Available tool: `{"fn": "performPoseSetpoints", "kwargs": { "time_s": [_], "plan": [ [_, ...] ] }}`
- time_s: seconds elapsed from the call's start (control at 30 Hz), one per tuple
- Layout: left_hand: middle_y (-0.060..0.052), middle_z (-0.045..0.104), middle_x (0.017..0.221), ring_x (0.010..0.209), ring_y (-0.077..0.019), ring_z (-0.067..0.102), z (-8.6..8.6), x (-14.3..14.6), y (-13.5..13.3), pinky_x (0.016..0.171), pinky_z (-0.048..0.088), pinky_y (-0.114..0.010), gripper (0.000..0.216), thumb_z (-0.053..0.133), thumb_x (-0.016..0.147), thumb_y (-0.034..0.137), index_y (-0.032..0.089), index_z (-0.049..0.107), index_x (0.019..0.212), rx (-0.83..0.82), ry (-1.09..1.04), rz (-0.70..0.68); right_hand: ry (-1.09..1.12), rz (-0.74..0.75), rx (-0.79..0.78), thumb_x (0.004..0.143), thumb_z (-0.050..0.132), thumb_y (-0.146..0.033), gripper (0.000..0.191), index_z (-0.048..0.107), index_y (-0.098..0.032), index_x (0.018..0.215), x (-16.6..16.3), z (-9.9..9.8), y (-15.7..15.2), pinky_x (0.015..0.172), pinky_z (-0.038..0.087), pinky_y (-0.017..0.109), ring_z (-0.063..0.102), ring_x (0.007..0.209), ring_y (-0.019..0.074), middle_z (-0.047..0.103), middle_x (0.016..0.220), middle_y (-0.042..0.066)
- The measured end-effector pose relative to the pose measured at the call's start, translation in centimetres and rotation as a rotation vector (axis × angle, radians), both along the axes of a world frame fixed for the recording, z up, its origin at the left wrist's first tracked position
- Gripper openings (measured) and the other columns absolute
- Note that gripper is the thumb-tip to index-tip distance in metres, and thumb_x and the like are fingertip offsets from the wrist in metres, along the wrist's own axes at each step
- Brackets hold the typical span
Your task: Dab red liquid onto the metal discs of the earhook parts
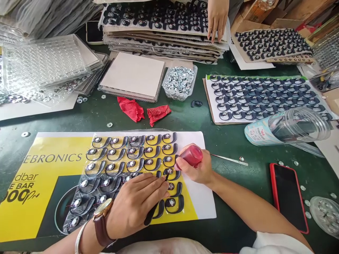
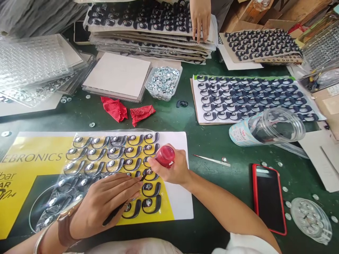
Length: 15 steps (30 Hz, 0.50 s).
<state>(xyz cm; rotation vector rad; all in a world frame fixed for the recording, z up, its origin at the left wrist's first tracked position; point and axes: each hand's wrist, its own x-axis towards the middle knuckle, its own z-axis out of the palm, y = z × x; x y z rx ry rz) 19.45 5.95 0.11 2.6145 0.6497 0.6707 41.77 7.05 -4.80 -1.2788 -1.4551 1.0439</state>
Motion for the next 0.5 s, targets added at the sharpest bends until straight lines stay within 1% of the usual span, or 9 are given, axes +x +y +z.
{"fn": "performPoseSetpoints", "kwargs": {
  "time_s": [0.13,0.27,0.4,0.5],
  "plan": [
    [-0.01,0.073,0.103,0.088,-0.0197,0.071,-0.3,-0.3,0.1,0.082,0.059,-0.035,0.029,0.048,0.088,0.009,0.009,0.063,0.112,-0.044,-0.014,0.009,-0.034,0.023,-0.014,0.08,0.071,-0.033,0.019,0.061,-0.017,0.074,0.1,0.1,0.0,0.052,0.05,0.03,0.061,0.053,0.0164,0.062,0.062,0.004],
    [-0.008,0.074,0.101,0.088,-0.0165,0.07,-0.8,-0.5,0.7,0.084,0.057,-0.031,0.027,0.053,0.086,0.006,0.012,0.062,0.112,-0.169,-0.08,0.052,0.002,0.03,-0.014,0.079,0.072,-0.033,0.019,0.06,-0.018,0.078,-0.1,0.1,0.1,0.052,0.051,0.029,0.061,0.053,0.0165,0.062,0.062,0.003],
    [-0.004,0.074,0.095,0.082,-0.0141,0.07,-1.1,-0.5,1.5,0.08,0.056,-0.028,0.02,0.057,0.089,0.009,0.016,0.064,0.106,-0.274,-0.15,0.125,0.057,0.069,0.016,0.077,0.074,-0.028,0.018,0.06,-0.019,0.083,-0.4,-0.1,0.0,0.055,0.052,0.03,0.064,0.057,0.0171,0.065,0.068,0.003],
    [-0.002,0.074,0.092,0.081,-0.0132,0.07,-1.0,-0.5,1.8,0.077,0.056,-0.025,0.017,0.058,0.089,0.01,0.018,0.065,0.102,-0.344,-0.165,0.169,0.084,0.092,0.014,0.076,0.075,-0.027,0.02,0.059,-0.019,0.085,-0.5,-0.2,-0.2,0.057,0.054,0.031,0.065,0.06,0.0181,0.067,0.072,0.004]
  ]
}}
